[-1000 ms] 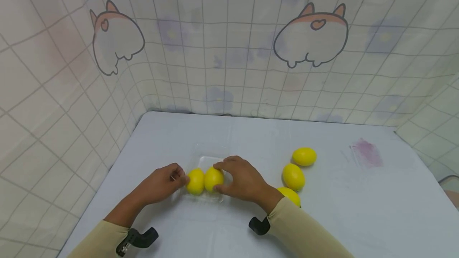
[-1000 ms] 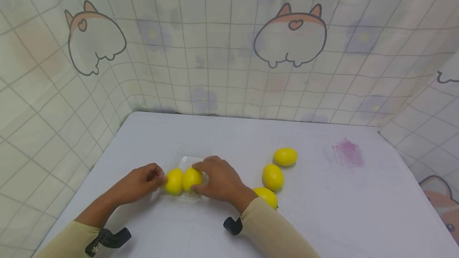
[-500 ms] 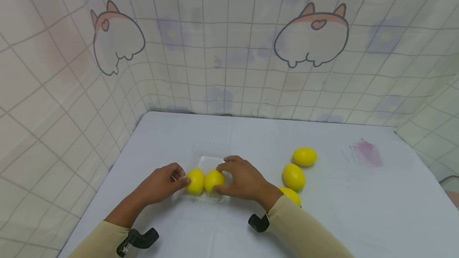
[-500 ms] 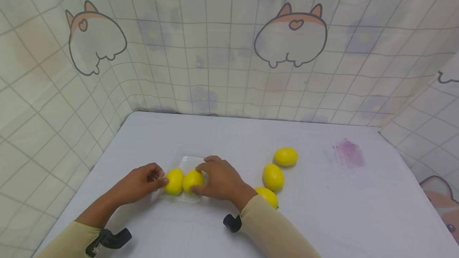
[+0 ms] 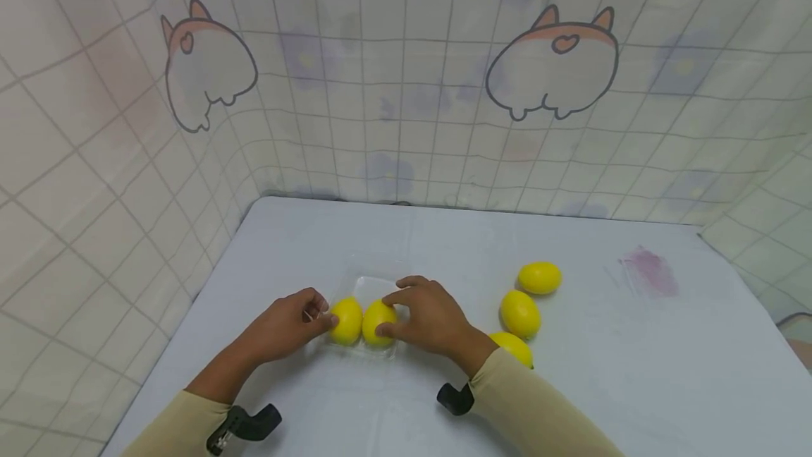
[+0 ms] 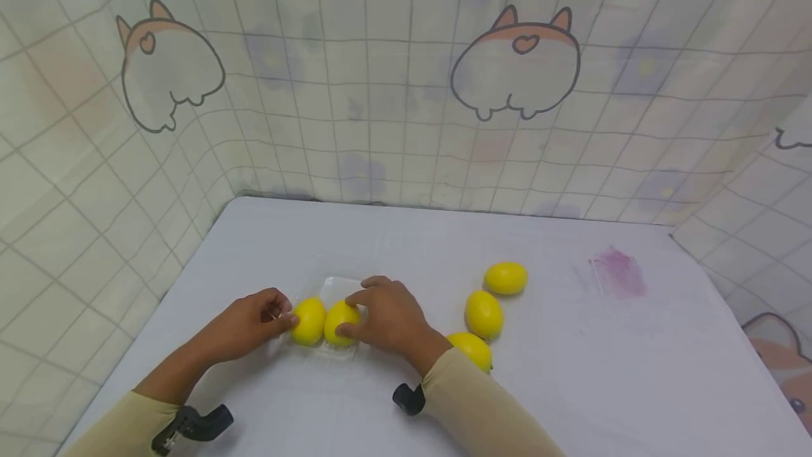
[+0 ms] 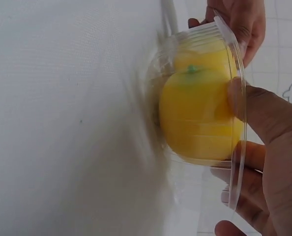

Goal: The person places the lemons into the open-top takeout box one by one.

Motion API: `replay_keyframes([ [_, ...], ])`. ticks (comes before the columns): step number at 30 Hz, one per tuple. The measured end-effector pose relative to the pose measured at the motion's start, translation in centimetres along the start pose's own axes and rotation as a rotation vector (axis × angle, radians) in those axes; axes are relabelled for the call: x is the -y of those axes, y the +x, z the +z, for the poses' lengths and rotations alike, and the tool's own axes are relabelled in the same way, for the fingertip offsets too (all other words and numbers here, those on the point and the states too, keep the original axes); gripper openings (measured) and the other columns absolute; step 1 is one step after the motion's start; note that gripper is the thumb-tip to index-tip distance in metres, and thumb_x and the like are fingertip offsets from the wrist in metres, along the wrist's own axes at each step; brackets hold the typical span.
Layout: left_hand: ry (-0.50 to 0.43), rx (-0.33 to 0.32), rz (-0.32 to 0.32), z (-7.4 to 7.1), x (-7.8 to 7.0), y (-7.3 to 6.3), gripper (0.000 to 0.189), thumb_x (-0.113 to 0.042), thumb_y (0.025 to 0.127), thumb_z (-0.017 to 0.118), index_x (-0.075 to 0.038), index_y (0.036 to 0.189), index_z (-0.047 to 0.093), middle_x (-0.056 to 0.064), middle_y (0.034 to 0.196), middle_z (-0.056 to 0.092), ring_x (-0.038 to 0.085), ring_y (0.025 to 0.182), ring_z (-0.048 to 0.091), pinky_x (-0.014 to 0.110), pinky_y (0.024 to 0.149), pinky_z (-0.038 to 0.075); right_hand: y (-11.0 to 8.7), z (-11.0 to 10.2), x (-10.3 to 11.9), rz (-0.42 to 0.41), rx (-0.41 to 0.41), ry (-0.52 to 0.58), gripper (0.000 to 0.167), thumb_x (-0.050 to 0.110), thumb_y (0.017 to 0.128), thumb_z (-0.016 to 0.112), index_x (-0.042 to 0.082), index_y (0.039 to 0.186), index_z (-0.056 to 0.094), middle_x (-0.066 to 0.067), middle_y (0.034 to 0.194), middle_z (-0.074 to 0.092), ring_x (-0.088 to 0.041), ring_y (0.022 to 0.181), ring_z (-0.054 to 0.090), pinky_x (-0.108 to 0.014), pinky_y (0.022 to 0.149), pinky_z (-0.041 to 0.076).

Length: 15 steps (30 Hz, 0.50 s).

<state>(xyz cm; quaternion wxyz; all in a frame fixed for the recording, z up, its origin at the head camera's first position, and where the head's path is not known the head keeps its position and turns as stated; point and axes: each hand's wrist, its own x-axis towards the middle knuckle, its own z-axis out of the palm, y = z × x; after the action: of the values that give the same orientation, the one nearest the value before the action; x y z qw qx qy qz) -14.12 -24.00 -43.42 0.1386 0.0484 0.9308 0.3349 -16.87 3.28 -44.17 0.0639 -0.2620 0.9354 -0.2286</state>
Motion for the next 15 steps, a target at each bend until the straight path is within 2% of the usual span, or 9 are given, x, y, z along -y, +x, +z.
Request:
replay_keyframes([
  [9,-0.004,-0.003,0.003,-0.02,0.14,-0.12,0.036,-0.044,0.095,0.071,-0.012,0.110,0.063,0.000,0.097,0.065,0.016,0.084,0.061,0.033,0.067,0.051,-0.14,-0.22,0.45,0.006,-0.003,-0.033,0.055,0.056,0.082,0.080,0.022,0.125,0.074,-0.004,0.136,0.064,-0.027,0.130,0.054,-0.047,0.107,0.043],
  [15,0.013,-0.002,0.017,-0.15,0.04,0.05,0.035,-0.044,0.097,0.068,-0.012,0.111,0.064,-0.001,0.098,0.065,0.015,0.085,0.061,0.033,0.069,0.051,-0.44,-0.49,0.19,-0.071,-0.053,-0.042,0.050,0.052,0.085,0.079,0.020,0.124,0.074,0.003,0.125,0.069,-0.024,0.130,0.054,-0.046,0.108,0.042],
])
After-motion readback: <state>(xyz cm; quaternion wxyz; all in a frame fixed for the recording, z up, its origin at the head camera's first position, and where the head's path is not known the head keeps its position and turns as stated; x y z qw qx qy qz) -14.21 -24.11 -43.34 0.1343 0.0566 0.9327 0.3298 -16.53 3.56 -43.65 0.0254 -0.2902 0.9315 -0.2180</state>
